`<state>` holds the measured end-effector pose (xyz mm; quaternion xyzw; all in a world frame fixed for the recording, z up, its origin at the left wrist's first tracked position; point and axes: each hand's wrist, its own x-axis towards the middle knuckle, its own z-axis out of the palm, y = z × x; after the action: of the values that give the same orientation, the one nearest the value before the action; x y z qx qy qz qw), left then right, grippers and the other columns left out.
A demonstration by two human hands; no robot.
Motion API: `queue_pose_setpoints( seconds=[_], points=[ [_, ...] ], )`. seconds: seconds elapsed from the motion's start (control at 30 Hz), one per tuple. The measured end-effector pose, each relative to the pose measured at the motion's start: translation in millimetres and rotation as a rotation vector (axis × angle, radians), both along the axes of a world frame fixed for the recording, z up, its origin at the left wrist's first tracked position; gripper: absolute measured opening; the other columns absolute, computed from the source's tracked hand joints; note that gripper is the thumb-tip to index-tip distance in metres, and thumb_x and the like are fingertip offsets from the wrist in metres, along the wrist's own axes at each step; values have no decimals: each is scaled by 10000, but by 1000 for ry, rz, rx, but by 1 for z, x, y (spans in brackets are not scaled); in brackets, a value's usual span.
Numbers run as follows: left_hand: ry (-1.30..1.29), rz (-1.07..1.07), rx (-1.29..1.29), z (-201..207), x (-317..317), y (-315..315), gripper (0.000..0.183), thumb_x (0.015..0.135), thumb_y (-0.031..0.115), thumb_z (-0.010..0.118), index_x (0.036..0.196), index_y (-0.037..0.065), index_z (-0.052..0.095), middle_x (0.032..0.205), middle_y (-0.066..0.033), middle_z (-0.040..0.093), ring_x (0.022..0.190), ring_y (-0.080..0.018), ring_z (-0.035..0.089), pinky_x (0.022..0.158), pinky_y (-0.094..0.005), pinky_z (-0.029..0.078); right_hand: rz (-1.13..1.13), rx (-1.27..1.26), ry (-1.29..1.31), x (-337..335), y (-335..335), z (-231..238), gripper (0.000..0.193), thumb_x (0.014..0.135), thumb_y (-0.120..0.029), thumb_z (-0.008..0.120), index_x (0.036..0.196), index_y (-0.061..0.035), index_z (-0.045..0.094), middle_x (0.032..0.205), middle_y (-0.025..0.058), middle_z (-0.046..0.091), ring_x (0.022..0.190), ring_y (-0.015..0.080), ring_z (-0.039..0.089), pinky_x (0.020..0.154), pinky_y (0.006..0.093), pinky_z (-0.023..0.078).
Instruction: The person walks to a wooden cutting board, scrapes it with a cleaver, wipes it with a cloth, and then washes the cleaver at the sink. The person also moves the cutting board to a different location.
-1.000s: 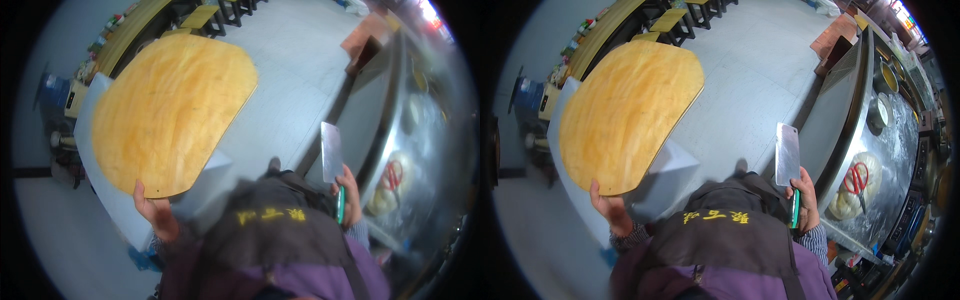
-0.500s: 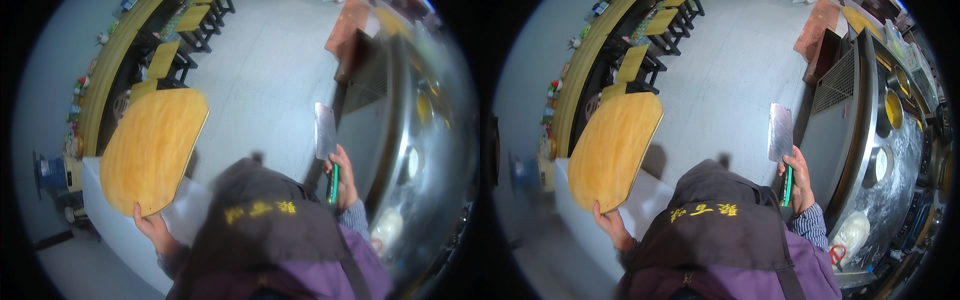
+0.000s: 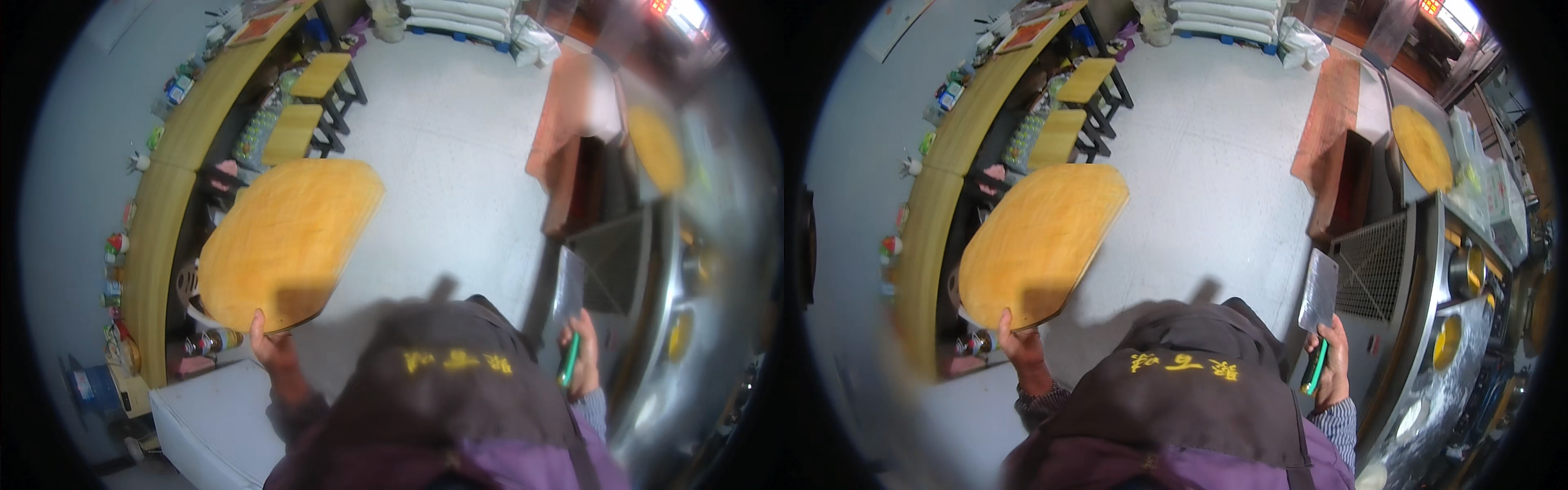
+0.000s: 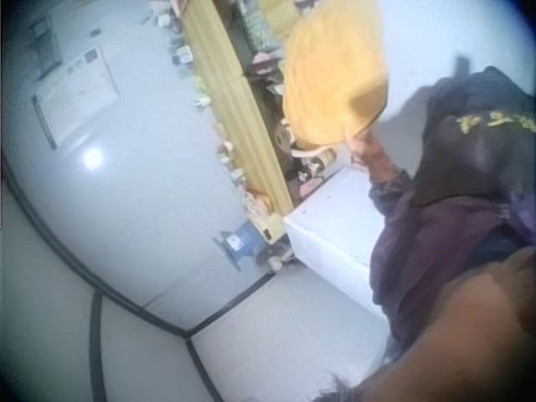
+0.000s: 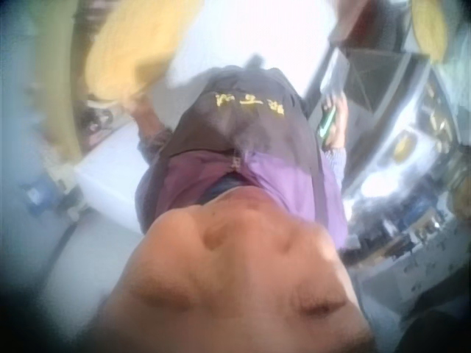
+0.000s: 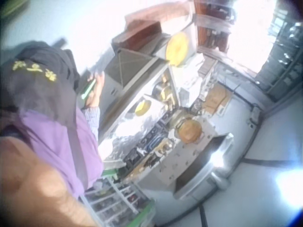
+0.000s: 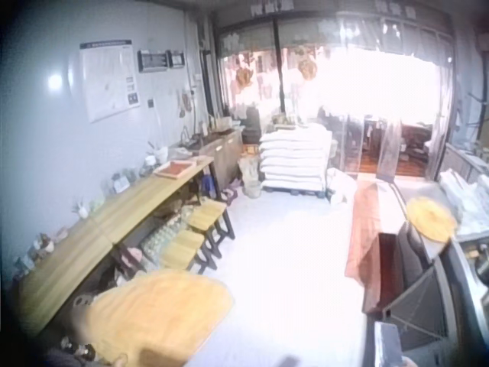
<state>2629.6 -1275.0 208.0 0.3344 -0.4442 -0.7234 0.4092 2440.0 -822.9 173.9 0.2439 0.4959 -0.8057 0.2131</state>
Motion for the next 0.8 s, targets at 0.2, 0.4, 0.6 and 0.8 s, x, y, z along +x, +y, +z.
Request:
queue_pose_setpoints(
  seconds=[0.2, 0.4, 0.6, 0.8],
  points=[
    [179, 0, 191, -3, -163, -57, 429, 887, 169, 477, 1291, 49, 399, 1222, -99, 524, 1091, -262, 530, 901, -405, 452, -26, -23, 6, -143, -56, -23, 286, 777, -40, 544, 1056, -42, 483, 747, 17, 526, 519, 101, 494, 463, 224, 441],
    [96, 9, 212, 42, -310, -75, 482, 847, 177, 509, 1298, 56, 390, 1245, -99, 487, 1122, -266, 492, 924, -426, 419, 19, -50, 0, -303, -111, -18, 236, 775, -18, 534, 999, -60, 474, 718, 17, 506, 518, 124, 497, 464, 233, 448],
    [7, 22, 223, 63, -403, -87, 418, 846, 165, 523, 1239, 36, 459, 1200, -92, 529, 1096, -244, 516, 917, -396, 419, 202, -44, 13, -435, -163, 2, 281, 777, 15, 520, 1048, -41, 471, 730, 42, 518, 516, 147, 519, 460, 258, 466],
    [2, -36, 221, 38, -552, -177, 387, 842, 162, 533, 1204, 31, 484, 1141, -73, 570, 1048, -209, 548, 899, -361, 429, 275, -69, 23, -586, -252, -13, 295, 775, 20, 528, 1057, -35, 464, 773, 71, 536, 510, 152, 520, 467, 254, 473]
  ],
)
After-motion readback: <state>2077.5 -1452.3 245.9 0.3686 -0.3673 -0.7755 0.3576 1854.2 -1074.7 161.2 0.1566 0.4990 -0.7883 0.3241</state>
